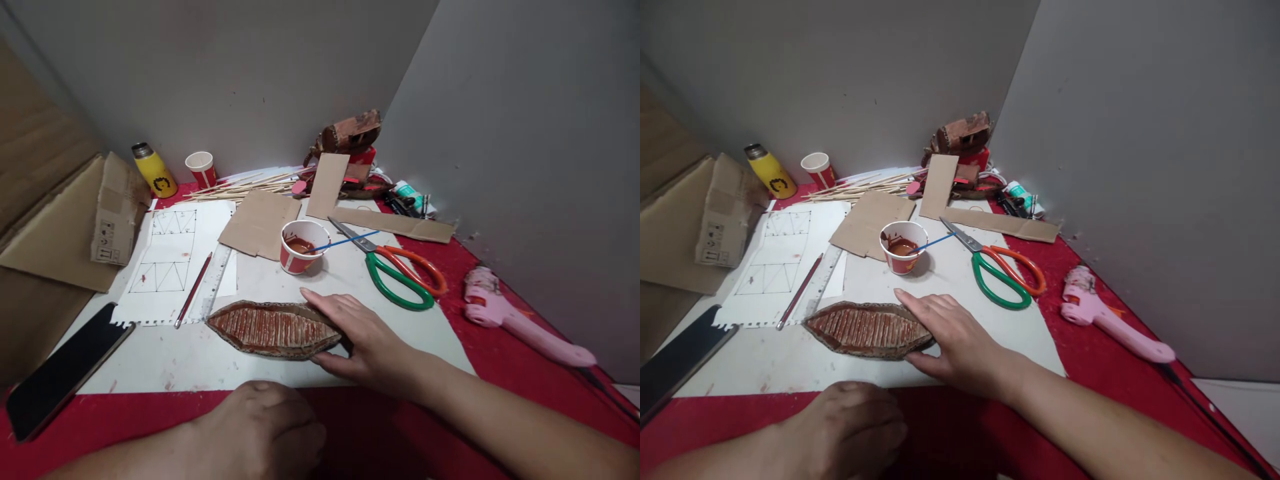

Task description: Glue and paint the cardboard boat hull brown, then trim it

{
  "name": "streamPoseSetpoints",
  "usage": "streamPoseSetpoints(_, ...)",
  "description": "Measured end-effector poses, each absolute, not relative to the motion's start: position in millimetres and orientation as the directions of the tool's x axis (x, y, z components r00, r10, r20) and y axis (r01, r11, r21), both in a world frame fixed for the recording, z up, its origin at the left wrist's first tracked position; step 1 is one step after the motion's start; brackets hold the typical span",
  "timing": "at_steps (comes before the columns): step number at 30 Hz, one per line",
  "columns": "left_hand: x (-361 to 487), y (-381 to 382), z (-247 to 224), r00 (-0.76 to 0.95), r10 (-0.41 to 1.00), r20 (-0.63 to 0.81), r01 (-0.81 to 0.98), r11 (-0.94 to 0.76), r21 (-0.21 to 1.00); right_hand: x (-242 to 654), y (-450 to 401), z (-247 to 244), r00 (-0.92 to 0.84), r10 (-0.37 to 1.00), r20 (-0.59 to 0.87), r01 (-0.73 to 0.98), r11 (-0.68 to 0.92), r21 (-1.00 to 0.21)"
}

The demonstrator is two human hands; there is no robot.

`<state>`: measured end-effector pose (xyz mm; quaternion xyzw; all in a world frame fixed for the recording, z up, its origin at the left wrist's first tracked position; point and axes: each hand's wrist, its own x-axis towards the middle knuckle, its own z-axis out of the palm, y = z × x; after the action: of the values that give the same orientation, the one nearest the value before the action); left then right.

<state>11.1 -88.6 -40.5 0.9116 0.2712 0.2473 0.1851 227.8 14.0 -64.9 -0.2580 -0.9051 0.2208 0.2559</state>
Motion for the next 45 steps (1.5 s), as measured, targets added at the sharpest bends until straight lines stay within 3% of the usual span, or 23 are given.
streamPoseSetpoints(3, 9, -88, -37, 0.743, 0.577, 0.340, 0.398, -0.789, 0.468, 230, 13, -60, -0.744, 0.583, 0.327, 0.360, 0.762, -0.538)
streamPoseSetpoints(9, 7, -85, -31, 0.682, 0.588, 0.436, 0.363, -0.789, 0.496, 242, 13, -49, -0.708, 0.652, 0.273, 0.306, 0.631, -0.713)
streamPoseSetpoints(17, 8, -91, -35, 0.633, 0.596, 0.494, 0.392, -0.797, 0.459, 231, 11, -51, -0.522, 0.778, 0.349, 0.292, 0.548, -0.784)
streamPoseSetpoints(23, 9, -92, -34, 0.633, 0.583, 0.510, 0.392, -0.809, 0.438, 230, 15, -45, -0.472, 0.808, 0.352, 0.328, 0.531, -0.781)
streamPoseSetpoints(32, 8, -91, -37, 0.632, 0.602, 0.488, 0.391, -0.791, 0.470, 234, 16, -43, -0.542, 0.766, 0.345, 0.328, 0.571, -0.753)
streamPoseSetpoints(39, 10, -88, -50, 0.594, 0.558, 0.579, 0.363, -0.828, 0.427, 239, 18, -47, -0.561, 0.750, 0.350, 0.342, 0.595, -0.728)
streamPoseSetpoints(45, 10, -87, -48, 0.598, 0.559, 0.575, 0.349, -0.827, 0.441, 240, 18, -48, -0.544, 0.766, 0.342, 0.365, 0.583, -0.726)
